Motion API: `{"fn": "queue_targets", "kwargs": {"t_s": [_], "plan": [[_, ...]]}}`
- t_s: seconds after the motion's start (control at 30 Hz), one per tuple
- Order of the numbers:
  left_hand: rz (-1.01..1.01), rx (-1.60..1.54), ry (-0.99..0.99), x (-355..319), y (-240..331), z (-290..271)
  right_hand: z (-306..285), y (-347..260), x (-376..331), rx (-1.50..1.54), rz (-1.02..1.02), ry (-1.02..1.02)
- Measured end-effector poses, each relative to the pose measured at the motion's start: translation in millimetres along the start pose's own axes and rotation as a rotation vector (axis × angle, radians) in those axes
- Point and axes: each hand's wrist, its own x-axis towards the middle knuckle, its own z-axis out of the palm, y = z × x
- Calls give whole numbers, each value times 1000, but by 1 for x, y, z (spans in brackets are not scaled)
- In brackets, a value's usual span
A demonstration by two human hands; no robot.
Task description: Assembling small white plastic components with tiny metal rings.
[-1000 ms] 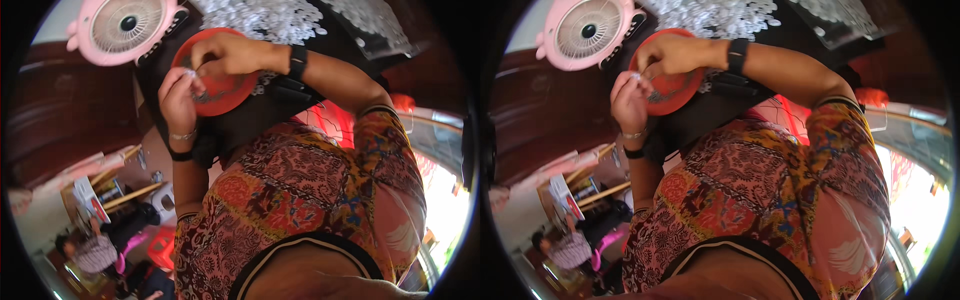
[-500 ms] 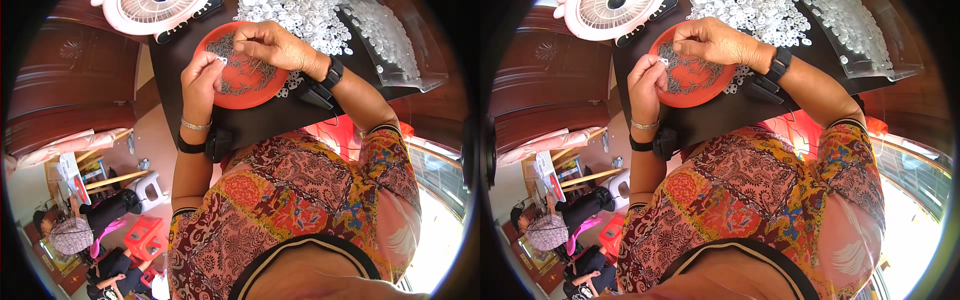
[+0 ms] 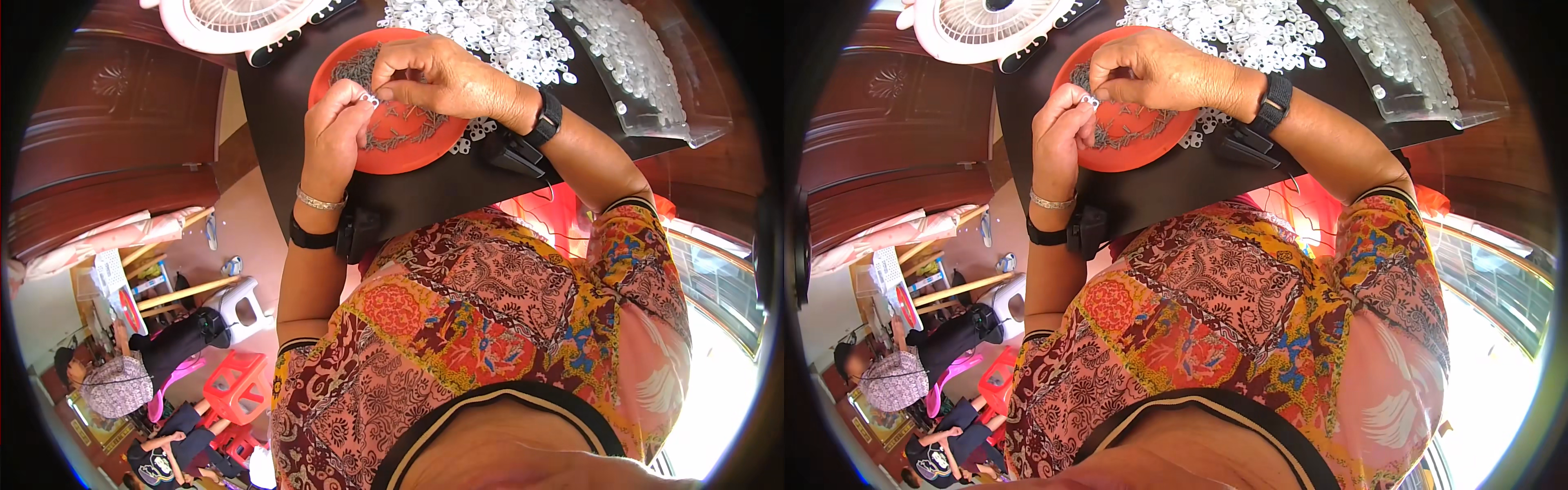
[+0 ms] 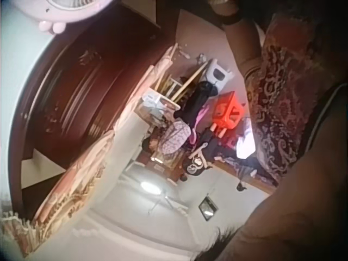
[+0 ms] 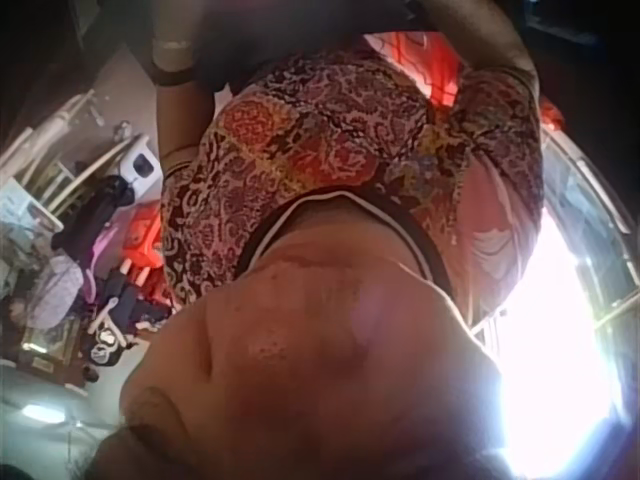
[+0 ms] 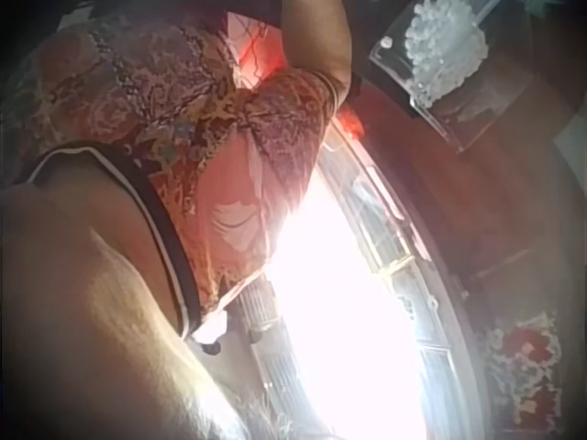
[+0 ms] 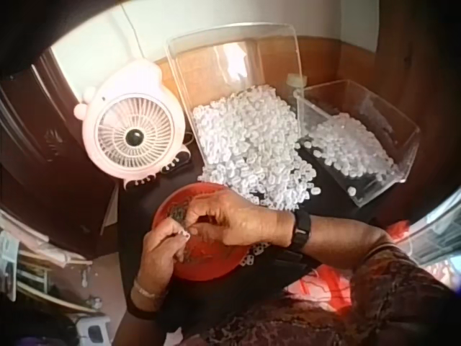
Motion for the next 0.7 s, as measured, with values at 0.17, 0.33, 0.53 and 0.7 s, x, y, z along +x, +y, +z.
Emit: {"fn": "queue_targets", "kwargs": {"t_s": [0.17,0.33,0.53,0.7], "plan": [[-16,50,-28,-1,3,2,-1,-1,-1,-24,-9,-12],[2,4,-16,-1,-3,7,0,2,-2,-138,-50,9],[15,-53,33,-3,-2,10,4,-1,-3,-5,32,-5],[49,-13,36,-4,-4,10,6,1,-2,-8,-1,8]]}}
